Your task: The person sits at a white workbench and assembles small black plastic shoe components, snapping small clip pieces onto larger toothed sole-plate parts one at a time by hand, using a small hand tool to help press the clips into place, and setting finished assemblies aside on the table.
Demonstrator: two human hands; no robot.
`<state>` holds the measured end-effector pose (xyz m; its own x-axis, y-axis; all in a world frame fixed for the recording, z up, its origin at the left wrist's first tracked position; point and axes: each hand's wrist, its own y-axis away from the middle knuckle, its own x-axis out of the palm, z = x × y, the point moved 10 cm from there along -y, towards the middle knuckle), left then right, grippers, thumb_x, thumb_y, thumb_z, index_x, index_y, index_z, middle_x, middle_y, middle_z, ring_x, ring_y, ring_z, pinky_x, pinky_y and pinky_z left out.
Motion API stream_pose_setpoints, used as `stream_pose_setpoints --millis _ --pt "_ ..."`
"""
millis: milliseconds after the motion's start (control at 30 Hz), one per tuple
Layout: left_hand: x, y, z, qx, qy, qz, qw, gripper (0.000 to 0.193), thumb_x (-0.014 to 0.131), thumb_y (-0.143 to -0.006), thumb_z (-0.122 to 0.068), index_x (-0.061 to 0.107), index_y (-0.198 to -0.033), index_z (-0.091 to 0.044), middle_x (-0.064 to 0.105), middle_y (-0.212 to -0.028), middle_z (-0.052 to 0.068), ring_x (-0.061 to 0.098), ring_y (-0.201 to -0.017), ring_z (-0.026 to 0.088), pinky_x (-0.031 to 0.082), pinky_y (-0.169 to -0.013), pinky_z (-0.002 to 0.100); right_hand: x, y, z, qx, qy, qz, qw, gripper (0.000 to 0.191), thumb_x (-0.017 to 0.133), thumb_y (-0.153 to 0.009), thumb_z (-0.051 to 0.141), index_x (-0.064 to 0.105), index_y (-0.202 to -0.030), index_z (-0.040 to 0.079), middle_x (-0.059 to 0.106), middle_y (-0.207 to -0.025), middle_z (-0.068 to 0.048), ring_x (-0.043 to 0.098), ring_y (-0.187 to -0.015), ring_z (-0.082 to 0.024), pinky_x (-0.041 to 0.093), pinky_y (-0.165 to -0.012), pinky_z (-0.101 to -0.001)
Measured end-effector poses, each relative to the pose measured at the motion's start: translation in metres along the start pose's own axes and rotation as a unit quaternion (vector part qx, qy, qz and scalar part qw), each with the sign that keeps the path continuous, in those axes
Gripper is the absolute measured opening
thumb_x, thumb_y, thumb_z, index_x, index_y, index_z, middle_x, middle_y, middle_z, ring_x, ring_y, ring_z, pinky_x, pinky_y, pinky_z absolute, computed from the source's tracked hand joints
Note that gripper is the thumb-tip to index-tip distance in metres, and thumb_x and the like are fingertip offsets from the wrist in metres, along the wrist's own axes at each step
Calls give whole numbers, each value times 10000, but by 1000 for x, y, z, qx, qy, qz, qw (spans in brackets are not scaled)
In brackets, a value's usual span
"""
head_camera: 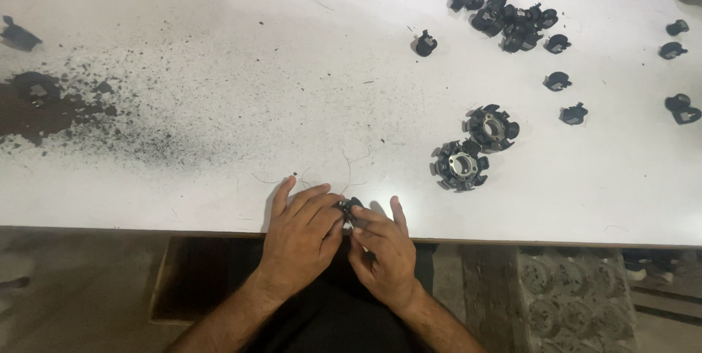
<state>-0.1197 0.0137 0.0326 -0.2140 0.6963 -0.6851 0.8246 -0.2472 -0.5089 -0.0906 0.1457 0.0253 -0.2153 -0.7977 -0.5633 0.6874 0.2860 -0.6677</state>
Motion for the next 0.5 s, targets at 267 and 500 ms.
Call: stream_pose_setpoints --millis 267,500 --pt "1 -2 -1 1 15 22 1000 78 702 -880 -128 720 -947 -93 708 -1148 39 586 -1264 240 225 -1209 595 -2 -10 3 17 24 12 1000 297 768 -812 -70 615 -1030 61 727 -1103 -115 706 -1177 -255 304 -1241 -597" --pt "0 -4 3 -17 20 26 999 105 706 -883 -140 728 -977 -96 715 -1154 33 584 -1261 244 227 -1204 605 1 -15 0 37 13 54 998 265 754 -824 -83 645 -1029 46 706 -1119 -111 672 -1242 -275 351 -1219 -598"
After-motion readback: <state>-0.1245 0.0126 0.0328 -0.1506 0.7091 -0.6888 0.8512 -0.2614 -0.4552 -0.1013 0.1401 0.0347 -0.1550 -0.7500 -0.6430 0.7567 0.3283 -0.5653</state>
